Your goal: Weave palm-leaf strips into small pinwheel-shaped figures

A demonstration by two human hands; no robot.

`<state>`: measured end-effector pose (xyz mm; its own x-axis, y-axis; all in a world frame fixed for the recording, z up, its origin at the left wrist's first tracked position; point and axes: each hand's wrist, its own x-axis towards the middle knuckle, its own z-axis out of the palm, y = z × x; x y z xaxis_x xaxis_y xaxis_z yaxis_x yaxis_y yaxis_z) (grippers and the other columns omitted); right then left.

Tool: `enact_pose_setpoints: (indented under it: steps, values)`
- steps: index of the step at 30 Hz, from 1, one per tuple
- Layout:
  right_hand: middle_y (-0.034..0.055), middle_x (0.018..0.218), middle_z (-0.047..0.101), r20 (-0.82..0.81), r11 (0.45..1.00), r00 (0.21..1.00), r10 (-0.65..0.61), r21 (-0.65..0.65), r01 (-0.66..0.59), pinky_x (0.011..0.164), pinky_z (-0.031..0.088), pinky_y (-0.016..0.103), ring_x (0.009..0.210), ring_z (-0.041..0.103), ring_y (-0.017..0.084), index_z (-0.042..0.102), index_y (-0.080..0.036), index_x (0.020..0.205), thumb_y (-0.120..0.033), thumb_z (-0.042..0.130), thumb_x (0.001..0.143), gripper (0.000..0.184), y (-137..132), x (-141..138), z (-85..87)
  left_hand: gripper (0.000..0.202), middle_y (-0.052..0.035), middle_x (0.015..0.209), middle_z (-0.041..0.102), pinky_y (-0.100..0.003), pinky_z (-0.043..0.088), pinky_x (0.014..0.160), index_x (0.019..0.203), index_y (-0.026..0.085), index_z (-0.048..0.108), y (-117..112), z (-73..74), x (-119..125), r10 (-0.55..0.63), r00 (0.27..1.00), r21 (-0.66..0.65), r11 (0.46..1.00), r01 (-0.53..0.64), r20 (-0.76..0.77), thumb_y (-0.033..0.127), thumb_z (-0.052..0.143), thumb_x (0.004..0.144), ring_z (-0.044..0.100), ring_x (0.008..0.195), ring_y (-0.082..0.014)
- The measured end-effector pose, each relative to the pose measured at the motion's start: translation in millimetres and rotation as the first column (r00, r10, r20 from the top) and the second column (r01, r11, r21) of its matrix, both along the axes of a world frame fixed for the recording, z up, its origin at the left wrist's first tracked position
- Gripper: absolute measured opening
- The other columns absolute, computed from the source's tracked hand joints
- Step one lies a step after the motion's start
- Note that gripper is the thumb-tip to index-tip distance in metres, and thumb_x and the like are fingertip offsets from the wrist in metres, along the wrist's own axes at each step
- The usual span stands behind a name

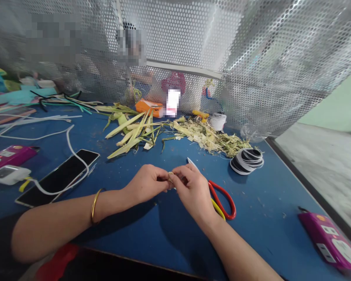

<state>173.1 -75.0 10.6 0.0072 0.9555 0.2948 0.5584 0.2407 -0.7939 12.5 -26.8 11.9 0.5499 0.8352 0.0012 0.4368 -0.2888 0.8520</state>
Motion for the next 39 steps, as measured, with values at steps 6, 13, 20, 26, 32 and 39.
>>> enact_pose_setpoints:
  steps: [6,13,20,26,32,39]
  values:
    - [0.0000,0.067,0.056,-0.011,0.999,0.999,-0.042,0.016,0.042,0.055,0.039,0.026,0.059,0.050,0.013,0.065,-0.020,0.066,-0.027,0.062,0.082,0.019,1.2,4.2,4.4,0.020,0.0015,0.050,0.060,-0.022,0.029,0.050,0.059,0.015,0.070,-1.9,3.9,0.4,-0.114,0.986,0.006,0.993,0.116,-0.119,0.023,0.060,0.075,0.052,0.049,-0.0099]
    - [0.0001,0.073,0.059,-0.020,0.986,0.999,-0.050,0.157,0.052,0.069,0.042,0.030,0.072,0.055,0.016,0.059,-0.021,0.066,-0.024,0.060,0.084,0.019,4.1,4.0,2.9,0.013,0.0001,0.059,0.067,-0.020,0.041,0.056,0.064,0.016,0.072,2.0,6.8,-2.9,-0.363,0.931,-0.171,0.920,0.353,-0.035,0.019,0.065,0.074,0.062,0.059,-0.0123]
    - [-0.0002,0.071,0.057,-0.105,0.966,0.972,-0.211,0.129,0.224,0.068,0.040,0.030,0.071,0.053,0.016,0.058,-0.021,0.065,-0.025,0.059,0.083,0.019,9.6,1.5,-9.5,0.009,-0.0005,0.060,0.066,-0.022,0.048,0.060,0.071,0.015,0.074,3.3,5.8,-2.7,-0.339,0.934,-0.335,0.873,0.356,0.108,0.022,0.067,0.073,0.064,0.059,-0.0132]
    - [-0.0005,0.071,0.058,-0.319,0.974,0.921,-0.222,-0.104,0.199,0.065,0.039,0.029,0.067,0.050,0.015,0.065,-0.019,0.077,-0.043,0.064,0.080,0.024,17.2,8.5,-10.5,0.018,-0.0012,0.055,0.063,-0.024,0.049,0.058,0.064,0.013,0.070,-0.4,6.7,2.3,-0.124,0.965,-0.487,0.844,0.225,0.231,0.030,0.072,0.069,0.059,0.053,-0.0116]
    - [-0.0022,0.059,0.054,-0.528,0.952,0.827,-0.196,-0.305,0.031,0.057,0.036,0.026,0.055,0.045,0.011,0.062,-0.017,0.070,-0.058,0.070,0.071,0.042,15.9,11.3,0.5,0.021,-0.0015,0.055,0.062,-0.024,0.049,0.059,0.058,0.013,0.068,3.3,10.3,2.4,0.044,0.963,-0.510,0.854,0.102,0.266,0.030,0.074,0.068,0.057,0.052,-0.0103]
    - [-0.0023,0.053,0.053,-0.587,0.949,0.789,-0.182,-0.315,-0.016,0.052,0.038,0.025,0.049,0.044,0.010,0.054,-0.018,0.056,-0.046,0.075,0.067,0.036,15.5,3.1,-11.5,0.016,-0.0010,0.053,0.063,-0.023,0.048,0.057,0.060,0.014,0.069,3.8,5.8,2.5,-0.002,0.966,-0.468,0.874,0.127,0.260,0.026,0.072,0.070,0.058,0.052,-0.0107]
